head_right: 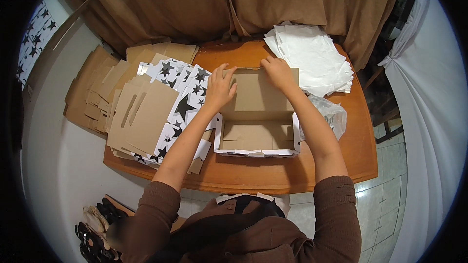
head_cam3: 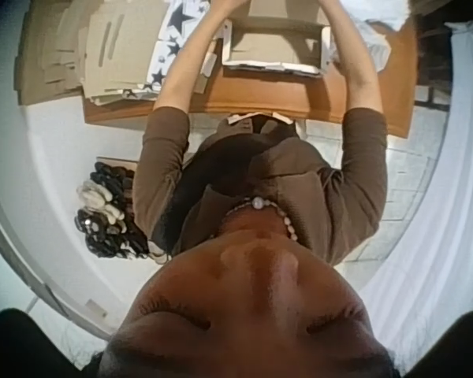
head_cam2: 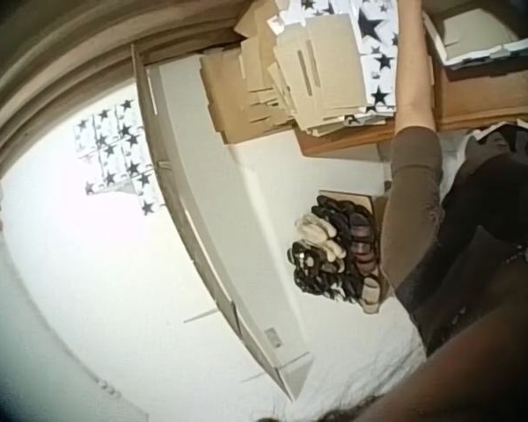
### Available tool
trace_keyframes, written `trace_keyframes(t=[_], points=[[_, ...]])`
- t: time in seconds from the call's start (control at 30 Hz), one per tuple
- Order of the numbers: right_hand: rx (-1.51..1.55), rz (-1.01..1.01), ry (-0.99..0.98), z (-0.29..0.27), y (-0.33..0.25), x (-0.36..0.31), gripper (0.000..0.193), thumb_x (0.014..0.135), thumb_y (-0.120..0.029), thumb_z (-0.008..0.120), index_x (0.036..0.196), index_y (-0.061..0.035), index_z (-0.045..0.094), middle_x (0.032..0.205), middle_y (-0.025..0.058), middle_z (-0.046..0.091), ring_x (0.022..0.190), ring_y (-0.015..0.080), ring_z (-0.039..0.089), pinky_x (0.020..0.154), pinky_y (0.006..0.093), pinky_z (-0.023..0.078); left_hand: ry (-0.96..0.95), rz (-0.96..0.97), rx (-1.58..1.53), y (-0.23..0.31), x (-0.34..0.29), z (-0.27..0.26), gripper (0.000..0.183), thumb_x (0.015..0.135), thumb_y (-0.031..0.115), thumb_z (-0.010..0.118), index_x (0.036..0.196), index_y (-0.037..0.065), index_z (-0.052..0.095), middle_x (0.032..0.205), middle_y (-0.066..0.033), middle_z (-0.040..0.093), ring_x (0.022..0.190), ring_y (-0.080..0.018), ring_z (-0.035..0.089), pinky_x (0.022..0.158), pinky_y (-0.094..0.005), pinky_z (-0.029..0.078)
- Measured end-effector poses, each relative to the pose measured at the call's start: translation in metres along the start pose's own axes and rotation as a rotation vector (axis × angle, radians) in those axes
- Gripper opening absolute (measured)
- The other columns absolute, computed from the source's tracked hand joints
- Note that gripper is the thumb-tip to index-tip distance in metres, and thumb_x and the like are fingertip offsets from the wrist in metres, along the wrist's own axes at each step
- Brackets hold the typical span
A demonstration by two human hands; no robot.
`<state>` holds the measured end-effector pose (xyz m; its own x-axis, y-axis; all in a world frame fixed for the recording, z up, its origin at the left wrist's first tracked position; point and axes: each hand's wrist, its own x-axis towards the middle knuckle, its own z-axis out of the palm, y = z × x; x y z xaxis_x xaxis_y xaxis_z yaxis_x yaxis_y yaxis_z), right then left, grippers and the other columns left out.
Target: Fold flat cardboard components into finished shoe boxes and stack them on a wall shelf.
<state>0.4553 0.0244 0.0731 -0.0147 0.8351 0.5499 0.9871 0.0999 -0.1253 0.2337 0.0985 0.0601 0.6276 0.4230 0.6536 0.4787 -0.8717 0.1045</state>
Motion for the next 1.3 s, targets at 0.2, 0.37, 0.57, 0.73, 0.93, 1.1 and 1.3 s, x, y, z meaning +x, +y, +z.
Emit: trace_keyframes(t=[0.2, 0.37, 0.57, 0.73, 0.93, 1.1, 1.3], points=[[0.054, -0.237, 0.113, -0.045, -0.033, -0.035, 0.022, 0.072, -0.005, 0.062, 0.093, -0.0086, 0.058, 0.085, 0.0068, 0.057, 0.074, 0.0264, 0.06, 0.063, 0.0371, 0.049, 0.016, 0.138, 0.014, 0.006, 0.013, -0.029, 0.051, 0.074, 0.021, 0.069, 0.121, 0.011, 0.053, 0.12, -0.0109, 0.051, 0.112, -0.0291, 0.047, 0.093, -0.0418, 0.038], [0.165, -0.209, 0.073, -0.083, -0.057, -0.078, 0.024, 0.074, -0.007, 0.063, 0.098, -0.0106, 0.063, 0.089, 0.0059, 0.06, 0.078, 0.0245, 0.06, 0.065, 0.0352, 0.049, -0.409, 0.294, -0.128, 0.002, 0.002, -0.057, 0.018, 0.074, 0.013, 0.066, 0.091, 0.01, 0.066, 0.093, -0.0003, 0.067, 0.09, -0.0206, 0.062, 0.081, -0.0353, 0.046], [0.281, -0.092, -0.138, -0.097, -0.09, -0.123, 0.023, 0.075, -0.008, 0.066, 0.098, -0.0112, 0.063, 0.093, 0.0076, 0.061, 0.085, 0.0274, 0.06, 0.073, 0.0366, 0.047, -0.251, 0.442, -0.263, 0.016, -0.054, -0.049, 0.022, 0.077, 0.006, 0.059, 0.097, 0.007, 0.065, 0.104, -0.0045, 0.066, 0.097, -0.0215, 0.062, 0.082, -0.0346, 0.049], [0.316, 0.045, -0.291, -0.079, -0.099, -0.149, 0.033, 0.073, -0.009, 0.069, 0.104, -0.0114, 0.059, 0.097, 0.0068, 0.06, 0.09, 0.0279, 0.056, 0.079, 0.0377, 0.044, -0.207, 0.476, -0.272, 0.021, -0.089, -0.028, 0.026, 0.078, 0.009, 0.058, 0.104, 0.006, 0.062, 0.105, -0.0062, 0.065, 0.098, -0.0225, 0.061, 0.082, -0.0338, 0.05], [0.289, -0.012, -0.327, -0.053, -0.099, -0.165, 0.033, 0.072, -0.005, 0.068, 0.103, -0.0128, 0.06, 0.106, 0.0055, 0.056, 0.097, 0.0267, 0.052, 0.083, 0.0373, 0.043, -0.249, 0.47, -0.262, 0.019, -0.108, -0.017, 0.031, 0.079, 0.008, 0.055, 0.11, 0.005, 0.06, 0.115, -0.0069, 0.061, 0.105, -0.0235, 0.058, 0.088, -0.0357, 0.049], [0.274, -0.003, -0.309, -0.037, -0.101, -0.174, 0.028, 0.073, -0.004, 0.065, 0.099, -0.0122, 0.062, 0.107, 0.0063, 0.055, 0.1, 0.0269, 0.05, 0.084, 0.0386, 0.042, -0.335, 0.46, -0.266, 0.015, -0.118, -0.007, 0.038, 0.08, 0.006, 0.053, 0.118, 0.005, 0.056, 0.125, -0.0084, 0.056, 0.115, -0.0253, 0.052, 0.097, -0.0398, 0.043], [0.256, -0.001, -0.283, -0.03, -0.1, -0.181, 0.022, 0.076, -0.006, 0.062, 0.097, -0.0117, 0.063, 0.108, 0.0068, 0.055, 0.102, 0.027, 0.049, 0.086, 0.0393, 0.04, -0.418, 0.388, -0.33, 0.014, -0.122, -0.004, 0.045, 0.078, -0.002, 0.051, 0.122, 0.005, 0.053, 0.129, -0.0101, 0.052, 0.119, -0.0275, 0.049, 0.103, -0.0447, 0.037]])
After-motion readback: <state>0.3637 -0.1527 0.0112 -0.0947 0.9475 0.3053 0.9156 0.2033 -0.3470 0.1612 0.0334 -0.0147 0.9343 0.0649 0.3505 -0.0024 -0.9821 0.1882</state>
